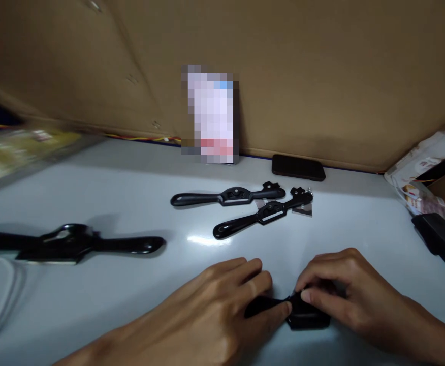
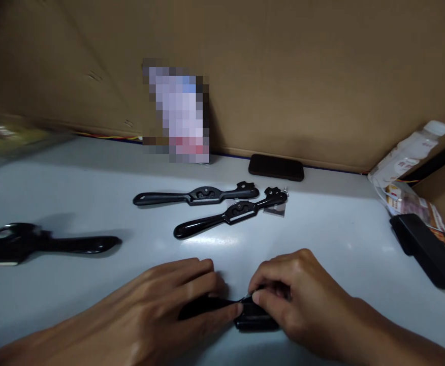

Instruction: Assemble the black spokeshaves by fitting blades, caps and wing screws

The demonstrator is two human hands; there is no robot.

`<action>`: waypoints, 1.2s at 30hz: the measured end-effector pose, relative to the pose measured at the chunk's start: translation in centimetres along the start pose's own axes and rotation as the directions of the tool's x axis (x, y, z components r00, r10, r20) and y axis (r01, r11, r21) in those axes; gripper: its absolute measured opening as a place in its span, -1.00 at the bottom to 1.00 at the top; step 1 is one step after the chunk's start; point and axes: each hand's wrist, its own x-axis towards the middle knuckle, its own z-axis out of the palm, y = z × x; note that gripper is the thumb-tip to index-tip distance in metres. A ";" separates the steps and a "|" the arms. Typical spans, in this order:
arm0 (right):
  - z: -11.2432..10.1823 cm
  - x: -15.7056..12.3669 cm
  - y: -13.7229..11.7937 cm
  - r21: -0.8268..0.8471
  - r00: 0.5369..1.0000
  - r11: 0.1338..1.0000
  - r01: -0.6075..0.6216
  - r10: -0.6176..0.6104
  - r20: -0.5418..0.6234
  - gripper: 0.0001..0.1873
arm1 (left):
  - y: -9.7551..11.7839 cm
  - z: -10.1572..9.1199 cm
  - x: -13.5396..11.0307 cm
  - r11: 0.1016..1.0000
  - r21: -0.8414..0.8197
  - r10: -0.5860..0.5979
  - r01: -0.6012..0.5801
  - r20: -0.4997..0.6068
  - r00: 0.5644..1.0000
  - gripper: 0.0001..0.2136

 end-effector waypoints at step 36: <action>1.6 0.3 1.3 -0.432 0.807 0.849 0.306 -0.472 -0.356 -0.61 | -0.3 0.3 0.0 0.950 -0.233 -0.205 0.206 0.033 0.978 -0.72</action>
